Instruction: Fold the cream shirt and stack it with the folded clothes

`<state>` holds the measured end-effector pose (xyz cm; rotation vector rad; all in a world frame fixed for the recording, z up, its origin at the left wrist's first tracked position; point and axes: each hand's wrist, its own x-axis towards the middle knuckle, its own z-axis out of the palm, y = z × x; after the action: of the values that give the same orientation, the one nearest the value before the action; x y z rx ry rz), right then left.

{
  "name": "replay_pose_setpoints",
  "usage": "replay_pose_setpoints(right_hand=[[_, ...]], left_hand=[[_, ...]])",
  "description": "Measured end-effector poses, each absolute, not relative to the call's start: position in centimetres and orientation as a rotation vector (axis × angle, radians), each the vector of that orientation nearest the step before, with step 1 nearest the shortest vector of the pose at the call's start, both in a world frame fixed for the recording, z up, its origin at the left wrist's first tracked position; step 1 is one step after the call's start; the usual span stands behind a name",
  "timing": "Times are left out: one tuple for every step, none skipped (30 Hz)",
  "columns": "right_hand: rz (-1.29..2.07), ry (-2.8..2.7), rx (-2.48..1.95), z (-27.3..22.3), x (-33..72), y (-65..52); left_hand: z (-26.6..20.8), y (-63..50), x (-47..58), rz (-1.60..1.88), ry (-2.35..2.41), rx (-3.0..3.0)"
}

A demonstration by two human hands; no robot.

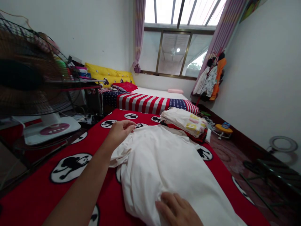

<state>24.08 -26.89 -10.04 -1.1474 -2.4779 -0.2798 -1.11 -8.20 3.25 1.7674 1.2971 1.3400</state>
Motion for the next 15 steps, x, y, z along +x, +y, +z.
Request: replay_pose_setpoints(right_hand=[[-0.296,-2.447,-1.144,-10.2,23.8,-26.5],[-0.248,-2.405,-1.144,-9.8,23.7,-26.2],[-0.143,-2.351,-1.150,-8.8,23.6,-26.0],[-0.001,-2.272,-1.171,-7.4,23.5,-25.8],[0.156,-2.162,-1.205,-5.6,23.5,-25.8],[0.319,-2.025,-1.245,-3.8,23.5,-25.8],[0.463,-1.862,-1.283,-2.1,23.6,-25.8],[0.595,-1.698,-1.301,-0.6,23.6,-25.8],[0.705,-1.539,-1.298,0.6,23.7,-25.8],[0.800,-1.401,-1.282,1.2,23.7,-25.7],[0.885,-1.303,-1.262,1.4,23.7,-25.7],[0.953,-1.239,-1.252,1.2,23.8,-25.5],[1.004,-1.199,-1.250,0.6,24.0,-25.3],[1.046,-1.166,-1.252,-0.2,24.3,-25.0],[1.082,-1.114,-1.249,-1.1,24.7,-24.6]], left_hand=[[3.3,-8.3,-1.1,1.313,1.326,1.805],[3.3,-8.3,-1.2,1.278,1.358,1.850],[3.2,-8.2,-1.4,1.236,1.394,1.898],[3.0,-8.1,-1.6,1.186,1.433,1.954],[2.9,-7.9,-1.8,1.128,1.475,2.017],[2.6,-7.8,-2.0,1.058,1.518,2.082],[2.3,-7.6,-2.2,0.980,1.563,2.139],[2.0,-7.4,-2.5,0.901,1.608,2.176],[1.6,-7.3,-2.7,0.824,1.642,2.194],[1.2,-7.2,-2.9,0.748,1.658,2.200],[0.8,-7.1,-3.0,0.674,1.655,2.201],[0.5,-7.0,-3.2,0.601,1.632,2.207],[0.2,-7.0,-3.3,0.528,1.591,2.225],[0.0,-7.0,-3.3,0.460,1.546,2.248],[-0.1,-7.0,-3.3,0.403,1.503,2.272]])
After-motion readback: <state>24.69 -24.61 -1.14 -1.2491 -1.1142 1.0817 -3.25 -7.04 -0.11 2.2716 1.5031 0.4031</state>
